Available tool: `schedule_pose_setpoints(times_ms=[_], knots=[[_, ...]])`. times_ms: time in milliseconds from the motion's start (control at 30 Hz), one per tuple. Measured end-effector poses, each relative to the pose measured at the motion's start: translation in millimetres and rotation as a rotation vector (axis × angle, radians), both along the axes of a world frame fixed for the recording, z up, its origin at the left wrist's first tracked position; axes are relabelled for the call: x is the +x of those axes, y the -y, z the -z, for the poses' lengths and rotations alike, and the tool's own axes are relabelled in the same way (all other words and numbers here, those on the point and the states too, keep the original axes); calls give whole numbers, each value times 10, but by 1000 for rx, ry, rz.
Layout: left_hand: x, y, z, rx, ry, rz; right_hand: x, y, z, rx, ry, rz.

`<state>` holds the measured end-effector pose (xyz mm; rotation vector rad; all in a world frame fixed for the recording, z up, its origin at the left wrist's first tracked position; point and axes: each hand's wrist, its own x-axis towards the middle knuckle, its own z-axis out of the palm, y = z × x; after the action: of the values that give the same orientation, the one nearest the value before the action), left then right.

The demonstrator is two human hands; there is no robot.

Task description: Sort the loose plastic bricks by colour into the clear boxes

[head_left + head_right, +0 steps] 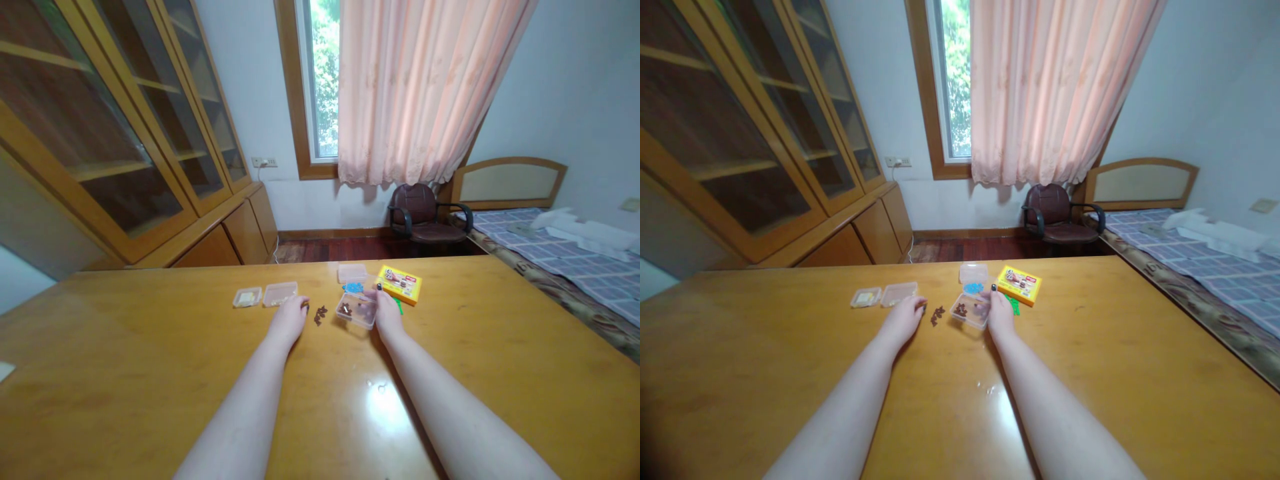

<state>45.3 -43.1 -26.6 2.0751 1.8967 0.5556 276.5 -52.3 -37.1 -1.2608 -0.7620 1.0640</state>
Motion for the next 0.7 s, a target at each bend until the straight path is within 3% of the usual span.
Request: schedule_pose_setpoints(times_ms=[133, 300, 700], knots=[[69, 25, 14, 14, -77, 125, -4, -21, 46, 14, -45, -17], [104, 13, 36, 29, -81, 188, -10, -32, 67, 16, -64, -21], [117, 7, 15, 35, -68, 165, 0, -34, 84, 15, -33, -26]])
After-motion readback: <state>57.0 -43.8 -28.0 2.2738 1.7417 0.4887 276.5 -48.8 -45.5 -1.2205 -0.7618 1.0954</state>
